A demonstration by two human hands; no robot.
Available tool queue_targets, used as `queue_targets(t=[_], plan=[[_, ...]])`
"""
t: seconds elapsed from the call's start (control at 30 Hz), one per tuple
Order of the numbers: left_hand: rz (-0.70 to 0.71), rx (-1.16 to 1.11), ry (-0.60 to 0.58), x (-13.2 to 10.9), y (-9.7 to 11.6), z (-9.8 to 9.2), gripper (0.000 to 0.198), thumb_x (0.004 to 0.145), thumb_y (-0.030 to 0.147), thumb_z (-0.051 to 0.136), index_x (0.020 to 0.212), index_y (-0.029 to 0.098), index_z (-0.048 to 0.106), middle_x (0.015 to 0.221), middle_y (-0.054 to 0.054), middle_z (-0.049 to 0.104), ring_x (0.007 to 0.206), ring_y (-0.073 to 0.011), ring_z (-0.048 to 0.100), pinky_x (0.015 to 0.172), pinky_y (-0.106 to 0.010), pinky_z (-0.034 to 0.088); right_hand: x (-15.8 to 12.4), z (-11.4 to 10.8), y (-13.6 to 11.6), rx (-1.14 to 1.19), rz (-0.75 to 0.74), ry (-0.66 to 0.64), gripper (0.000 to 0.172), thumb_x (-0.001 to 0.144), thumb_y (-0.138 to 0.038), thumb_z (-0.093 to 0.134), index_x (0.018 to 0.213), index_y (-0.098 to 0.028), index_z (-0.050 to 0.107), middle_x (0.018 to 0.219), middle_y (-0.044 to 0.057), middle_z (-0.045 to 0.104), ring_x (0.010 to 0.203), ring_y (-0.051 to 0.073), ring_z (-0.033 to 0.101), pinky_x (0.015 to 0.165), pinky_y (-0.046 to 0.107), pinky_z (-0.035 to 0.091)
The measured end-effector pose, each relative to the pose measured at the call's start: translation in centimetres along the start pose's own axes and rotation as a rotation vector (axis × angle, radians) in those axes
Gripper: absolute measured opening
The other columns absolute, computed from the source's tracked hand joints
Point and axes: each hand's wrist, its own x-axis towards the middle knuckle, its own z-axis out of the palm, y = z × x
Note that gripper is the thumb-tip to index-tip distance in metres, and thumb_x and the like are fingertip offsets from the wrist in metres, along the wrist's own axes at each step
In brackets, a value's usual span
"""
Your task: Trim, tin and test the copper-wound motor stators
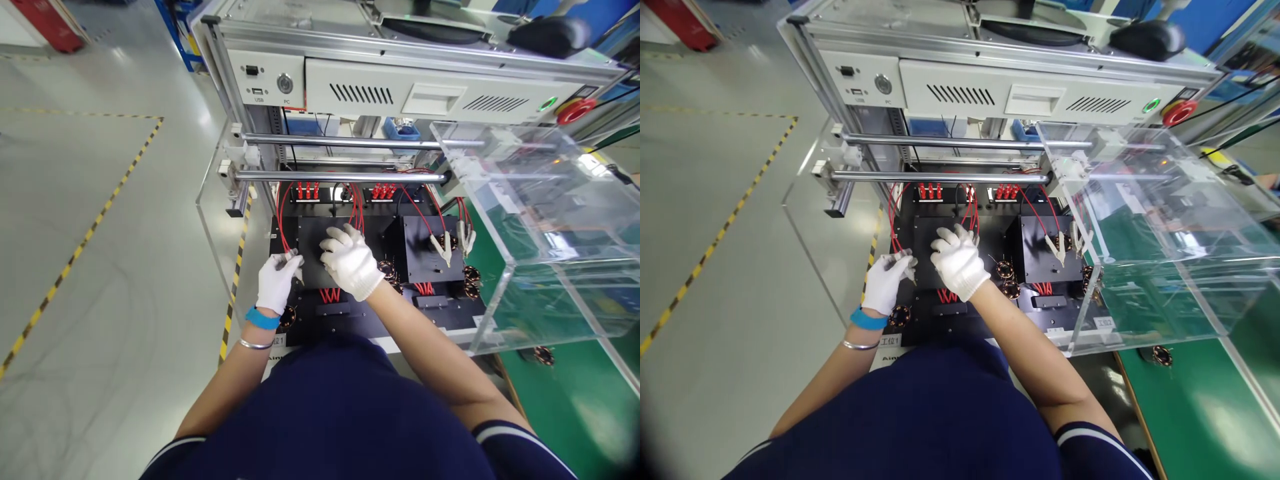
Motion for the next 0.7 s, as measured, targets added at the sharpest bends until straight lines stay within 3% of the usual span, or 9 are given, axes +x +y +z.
queue_targets(t=[0.17,0.37,0.53,0.7], plan=[[-0.093,-0.220,-0.107,0.1,1.5,1.6,0.050,0.062,0.031,0.080,0.106,0.020,0.058,0.088,-0.002,0.066,0.083,-0.0175,0.067,0.074,-0.035,0.056,0.7,1.1,-0.2,-0.044,-0.112,0.021,0.023,0.088,-0.025,0.048,0.094,-0.024,0.069,0.115,0.003,0.064,0.130,0.025,0.037,0.116,0.047,0.005],[-0.134,-0.366,-0.010,1.7,0.7,2.4,0.041,0.061,0.034,0.080,0.091,0.018,0.058,0.085,-0.001,0.065,0.075,-0.0138,0.065,0.071,-0.030,0.054,0.8,1.7,0.0,-0.045,-0.138,-0.022,0.019,0.081,-0.024,0.056,0.095,-0.022,0.068,0.113,0.005,0.063,0.128,0.027,0.037,0.116,0.048,0.004],[-0.148,-0.407,-0.011,2.1,0.9,2.3,0.041,0.057,0.033,0.082,0.085,0.018,0.057,0.082,0.001,0.065,0.074,-0.0147,0.066,0.075,-0.034,0.053,-0.1,0.3,0.4,0.013,-0.079,0.005,0.040,0.072,-0.024,0.063,0.112,-0.020,0.065,0.123,0.006,0.058,0.130,0.030,0.034,0.114,0.049,0.013],[-0.152,-0.426,-0.015,1.9,1.3,2.6,0.042,0.055,0.033,0.082,0.084,0.019,0.055,0.081,0.001,0.065,0.074,-0.0148,0.065,0.073,-0.033,0.052,0.0,0.0,1.1,-0.008,-0.055,0.009,0.021,0.078,-0.022,0.057,0.094,-0.024,0.071,0.121,0.003,0.060,0.132,0.028,0.034,0.114,0.049,0.015]])
